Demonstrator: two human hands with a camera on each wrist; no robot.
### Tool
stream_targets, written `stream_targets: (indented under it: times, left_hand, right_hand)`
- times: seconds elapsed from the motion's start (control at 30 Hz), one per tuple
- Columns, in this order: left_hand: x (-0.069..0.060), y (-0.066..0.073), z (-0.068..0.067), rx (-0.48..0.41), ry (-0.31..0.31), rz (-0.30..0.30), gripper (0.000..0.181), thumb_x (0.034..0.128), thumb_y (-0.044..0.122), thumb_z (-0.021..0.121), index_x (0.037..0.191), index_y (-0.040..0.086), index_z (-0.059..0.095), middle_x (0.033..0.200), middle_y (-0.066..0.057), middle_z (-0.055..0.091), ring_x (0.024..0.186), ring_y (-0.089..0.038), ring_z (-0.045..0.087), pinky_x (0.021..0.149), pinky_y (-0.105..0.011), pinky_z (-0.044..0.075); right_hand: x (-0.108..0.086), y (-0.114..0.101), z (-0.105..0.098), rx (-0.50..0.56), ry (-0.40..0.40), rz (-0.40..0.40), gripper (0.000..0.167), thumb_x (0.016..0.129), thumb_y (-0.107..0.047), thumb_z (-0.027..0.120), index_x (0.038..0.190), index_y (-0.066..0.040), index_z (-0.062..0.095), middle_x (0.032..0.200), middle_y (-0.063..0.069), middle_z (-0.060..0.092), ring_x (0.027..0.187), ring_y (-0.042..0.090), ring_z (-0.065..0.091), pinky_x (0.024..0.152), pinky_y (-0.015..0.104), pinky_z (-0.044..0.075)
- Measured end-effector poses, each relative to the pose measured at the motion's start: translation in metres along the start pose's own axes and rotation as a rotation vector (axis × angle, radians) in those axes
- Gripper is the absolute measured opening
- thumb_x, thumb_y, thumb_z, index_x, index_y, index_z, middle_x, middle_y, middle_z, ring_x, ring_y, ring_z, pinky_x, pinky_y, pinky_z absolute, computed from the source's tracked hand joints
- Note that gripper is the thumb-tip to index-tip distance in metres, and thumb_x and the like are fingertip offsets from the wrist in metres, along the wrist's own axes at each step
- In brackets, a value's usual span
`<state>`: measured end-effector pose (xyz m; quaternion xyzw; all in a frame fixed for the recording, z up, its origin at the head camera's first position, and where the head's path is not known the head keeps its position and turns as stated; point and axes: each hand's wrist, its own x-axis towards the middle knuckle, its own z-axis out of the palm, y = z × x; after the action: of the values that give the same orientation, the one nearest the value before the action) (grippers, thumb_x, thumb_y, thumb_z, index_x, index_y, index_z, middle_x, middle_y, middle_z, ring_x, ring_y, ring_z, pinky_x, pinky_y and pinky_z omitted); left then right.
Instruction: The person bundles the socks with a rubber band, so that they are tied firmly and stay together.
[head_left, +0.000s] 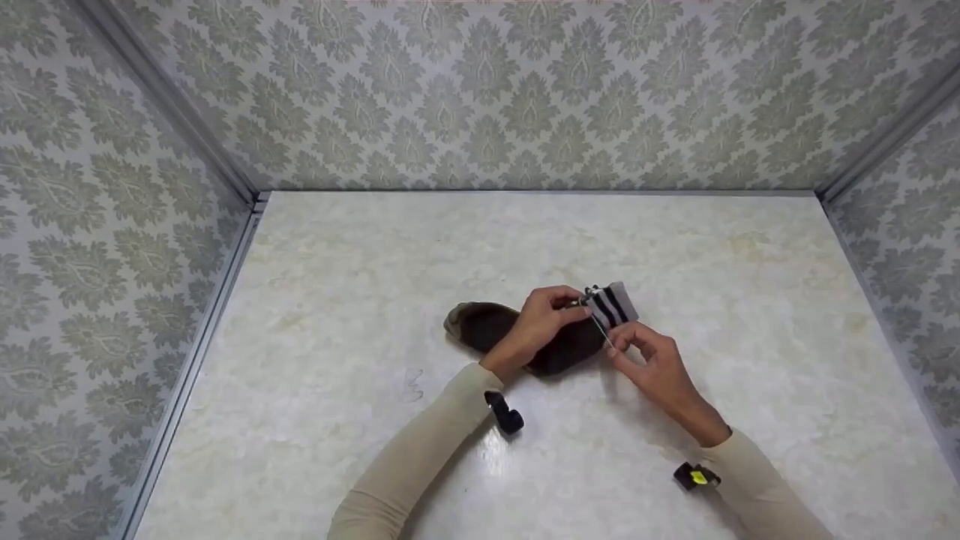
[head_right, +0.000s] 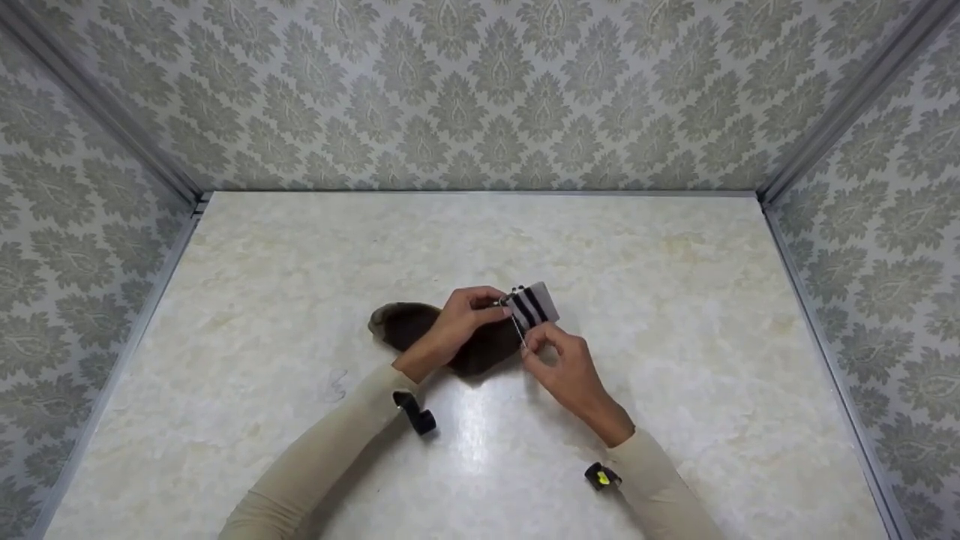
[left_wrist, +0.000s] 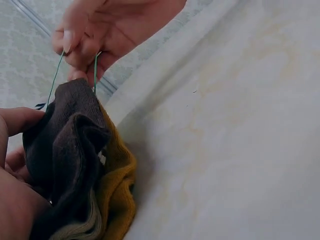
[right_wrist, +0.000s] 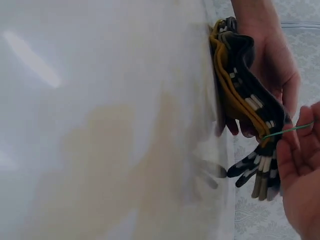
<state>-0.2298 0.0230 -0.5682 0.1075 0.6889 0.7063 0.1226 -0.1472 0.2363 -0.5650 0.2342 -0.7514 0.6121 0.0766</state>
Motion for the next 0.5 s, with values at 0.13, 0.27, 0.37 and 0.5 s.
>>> stream_targets:
  times: [0.13,0.27,0.37,0.5]
  left_hand:
    - [0.000,0.000,0.001,-0.021,-0.006,0.006,0.014,0.0924,0.002,0.084,0.106,-0.001,0.080,0.096,-0.004,0.079,0.087,-0.008,0.069,0.084,-0.022,0.053]
    - [-0.001,0.000,0.000,-0.039,-0.021,0.016,0.016,0.0929,0.001,0.083,0.108,-0.004,0.080,0.095,-0.003,0.079,0.088,-0.008,0.069,0.085,-0.023,0.053]
    - [-0.001,0.001,-0.001,-0.046,-0.036,0.026,0.016,0.0934,0.000,0.082,0.109,-0.005,0.080,0.093,0.001,0.078,0.088,-0.008,0.070,0.085,-0.023,0.053]
    - [-0.002,0.001,0.000,-0.030,-0.050,0.025,0.015,0.0937,-0.002,0.080,0.109,-0.004,0.081,0.092,0.004,0.078,0.087,-0.008,0.069,0.084,-0.023,0.053]
  right_hand:
    - [-0.002,0.003,-0.008,0.089,-0.150,-0.020,0.016,0.099,0.019,0.063,0.094,0.006,0.070,0.085,0.022,0.066,0.074,0.019,0.063,0.072,0.024,0.055]
    - [0.002,0.003,-0.023,0.174,-0.344,0.068,0.026,0.105,0.020,0.045,0.108,0.017,0.071,0.083,0.027,0.068,0.058,0.027,0.064,0.056,0.031,0.057]
    - [0.006,-0.001,-0.034,0.146,-0.509,0.251,0.038,0.105,0.018,0.039,0.120,0.017,0.073,0.094,0.031,0.074,0.056,0.025,0.070,0.055,0.035,0.060]
    - [0.009,-0.007,-0.041,0.048,-0.731,0.456,0.034,0.107,0.009,0.054,0.128,0.002,0.080,0.098,0.023,0.081,0.058,0.020,0.075,0.058,0.032,0.062]
